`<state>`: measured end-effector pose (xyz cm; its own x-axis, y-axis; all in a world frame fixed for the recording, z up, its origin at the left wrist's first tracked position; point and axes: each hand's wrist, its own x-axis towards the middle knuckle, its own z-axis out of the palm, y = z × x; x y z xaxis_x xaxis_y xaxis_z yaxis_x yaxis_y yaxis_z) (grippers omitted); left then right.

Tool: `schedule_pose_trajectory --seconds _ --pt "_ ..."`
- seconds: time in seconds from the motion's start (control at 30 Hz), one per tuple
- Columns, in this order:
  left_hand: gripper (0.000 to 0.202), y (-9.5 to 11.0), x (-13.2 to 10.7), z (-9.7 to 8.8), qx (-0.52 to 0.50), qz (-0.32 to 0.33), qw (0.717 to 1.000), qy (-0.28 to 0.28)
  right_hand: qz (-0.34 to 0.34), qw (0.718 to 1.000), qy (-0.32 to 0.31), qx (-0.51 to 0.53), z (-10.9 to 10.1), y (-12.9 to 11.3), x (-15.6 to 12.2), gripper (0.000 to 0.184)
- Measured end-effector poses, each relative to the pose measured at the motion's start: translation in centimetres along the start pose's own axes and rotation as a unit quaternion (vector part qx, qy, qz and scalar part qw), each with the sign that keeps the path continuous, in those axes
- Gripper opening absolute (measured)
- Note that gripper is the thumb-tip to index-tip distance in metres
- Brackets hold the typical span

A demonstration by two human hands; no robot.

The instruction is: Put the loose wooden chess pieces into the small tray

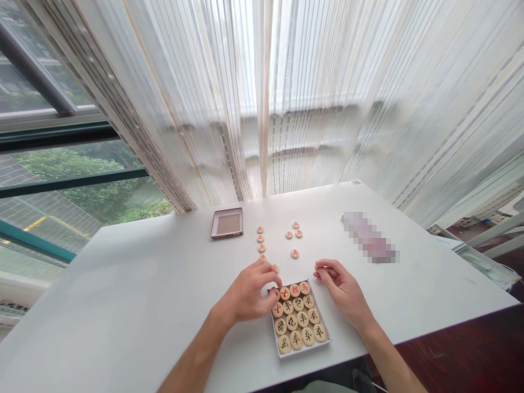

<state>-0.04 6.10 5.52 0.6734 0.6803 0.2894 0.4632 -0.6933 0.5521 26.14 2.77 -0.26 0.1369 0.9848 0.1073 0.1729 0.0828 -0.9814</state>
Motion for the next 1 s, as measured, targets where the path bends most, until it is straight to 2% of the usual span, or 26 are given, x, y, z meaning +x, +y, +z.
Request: schedule_pose_trajectory --seconds 0.17,0.27,0.6,0.73,0.87,1.0 --pt "0.007 -0.4 -0.5 -0.9 -0.031 -0.051 0.998 -0.034 -0.009 1.000 -0.006 0.007 0.0 0.3 0.1 0.030" --pt "0.012 -0.8 -0.7 -0.7 -0.037 -0.067 0.996 -0.054 -0.011 1.000 -0.005 0.006 0.0 0.3 0.0 0.029" --pt "0.013 -0.8 -0.6 -0.7 -0.023 -0.058 0.997 -0.050 -0.011 1.000 -0.004 0.001 -0.1 0.7 0.0 0.030" --pt "0.006 -1.0 -0.5 -0.5 0.013 -0.050 0.999 -0.015 -0.019 1.000 0.000 0.003 -0.1 1.2 0.1 0.030" --pt "0.015 -1.4 -0.3 -0.2 0.050 -0.048 0.997 0.036 -0.011 1.000 0.008 0.011 -0.1 1.6 0.2 0.034" --pt "0.014 -1.2 -0.3 0.1 0.049 -0.035 0.997 0.040 -0.009 1.000 -0.004 0.000 -0.1 1.6 0.2 0.036"
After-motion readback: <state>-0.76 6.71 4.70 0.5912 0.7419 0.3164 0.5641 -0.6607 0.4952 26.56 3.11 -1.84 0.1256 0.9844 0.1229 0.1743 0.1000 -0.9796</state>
